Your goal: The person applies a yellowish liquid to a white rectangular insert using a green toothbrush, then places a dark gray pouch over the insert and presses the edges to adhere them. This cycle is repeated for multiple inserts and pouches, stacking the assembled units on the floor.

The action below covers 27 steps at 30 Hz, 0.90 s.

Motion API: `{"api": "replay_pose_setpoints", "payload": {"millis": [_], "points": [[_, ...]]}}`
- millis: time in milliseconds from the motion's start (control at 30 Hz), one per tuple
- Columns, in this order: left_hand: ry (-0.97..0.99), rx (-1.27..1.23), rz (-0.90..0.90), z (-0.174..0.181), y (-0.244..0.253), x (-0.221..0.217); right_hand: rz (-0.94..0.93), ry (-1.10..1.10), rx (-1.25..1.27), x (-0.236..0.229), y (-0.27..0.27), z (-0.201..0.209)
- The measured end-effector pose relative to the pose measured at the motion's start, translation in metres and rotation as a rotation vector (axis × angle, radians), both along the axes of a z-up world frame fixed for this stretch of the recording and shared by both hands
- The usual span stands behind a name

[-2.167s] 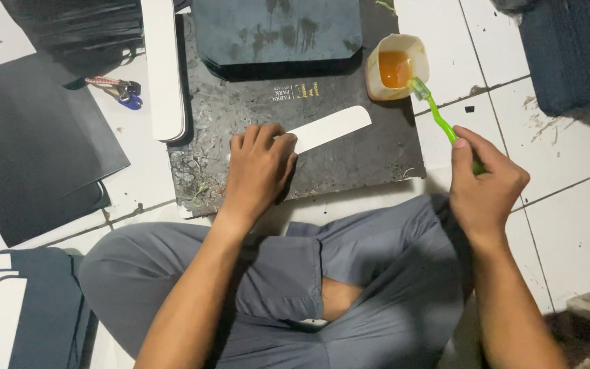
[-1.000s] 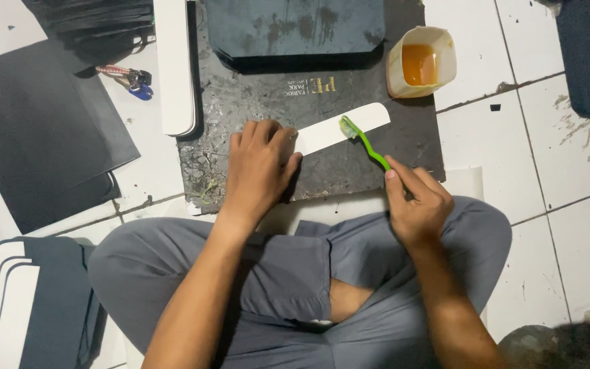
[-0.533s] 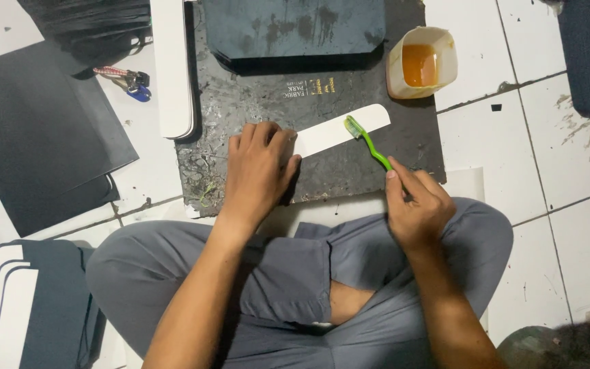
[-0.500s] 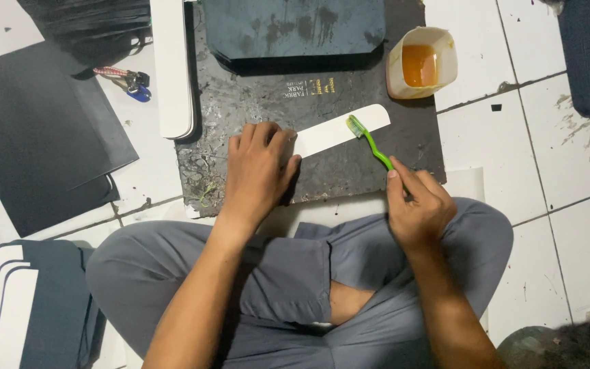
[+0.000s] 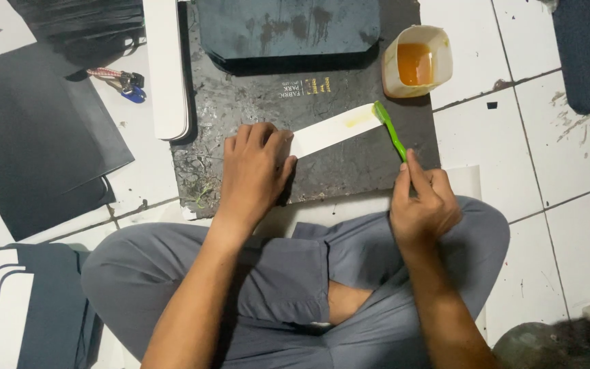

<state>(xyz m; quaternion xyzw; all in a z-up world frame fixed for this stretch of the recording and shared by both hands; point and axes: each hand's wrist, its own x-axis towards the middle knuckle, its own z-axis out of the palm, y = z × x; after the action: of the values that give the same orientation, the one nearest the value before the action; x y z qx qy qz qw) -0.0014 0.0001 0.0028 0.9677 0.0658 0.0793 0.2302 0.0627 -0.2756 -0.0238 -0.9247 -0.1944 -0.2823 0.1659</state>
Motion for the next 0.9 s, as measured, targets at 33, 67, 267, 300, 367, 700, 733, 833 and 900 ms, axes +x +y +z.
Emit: {"api": "replay_pose_setpoints", "payload": {"millis": [33,67,267,300,367,700,733,833,900], "points": [[-0.001,0.0,0.001,0.001,0.0,0.001,0.001,-0.001,0.0,-0.001,0.002,0.003],[-0.002,-0.006,0.001,0.002,0.001,0.001,0.042,0.04,0.0,-0.003,0.004,0.006],[-0.007,-0.002,-0.003,-0.003,0.0,0.001,0.122,0.173,0.086,-0.011,0.011,0.007],[-0.01,-0.006,-0.004,-0.004,0.0,0.0,0.114,0.169,0.094,-0.009,0.009,0.006],[-0.012,0.002,-0.001,-0.003,0.001,0.001,0.08,0.104,0.064,-0.004,0.005,0.003],[-0.003,0.006,-0.006,0.002,0.0,0.0,0.207,0.163,0.075,-0.014,0.024,0.01],[-0.002,0.008,-0.004,0.001,0.0,0.0,0.21,0.164,0.076,-0.01,0.018,0.004],[-0.007,-0.002,-0.006,-0.002,0.0,0.0,0.117,0.172,0.108,-0.002,0.003,-0.005],[-0.006,0.004,-0.006,-0.002,0.0,0.0,0.009,0.028,-0.035,0.001,-0.001,0.005]]}}
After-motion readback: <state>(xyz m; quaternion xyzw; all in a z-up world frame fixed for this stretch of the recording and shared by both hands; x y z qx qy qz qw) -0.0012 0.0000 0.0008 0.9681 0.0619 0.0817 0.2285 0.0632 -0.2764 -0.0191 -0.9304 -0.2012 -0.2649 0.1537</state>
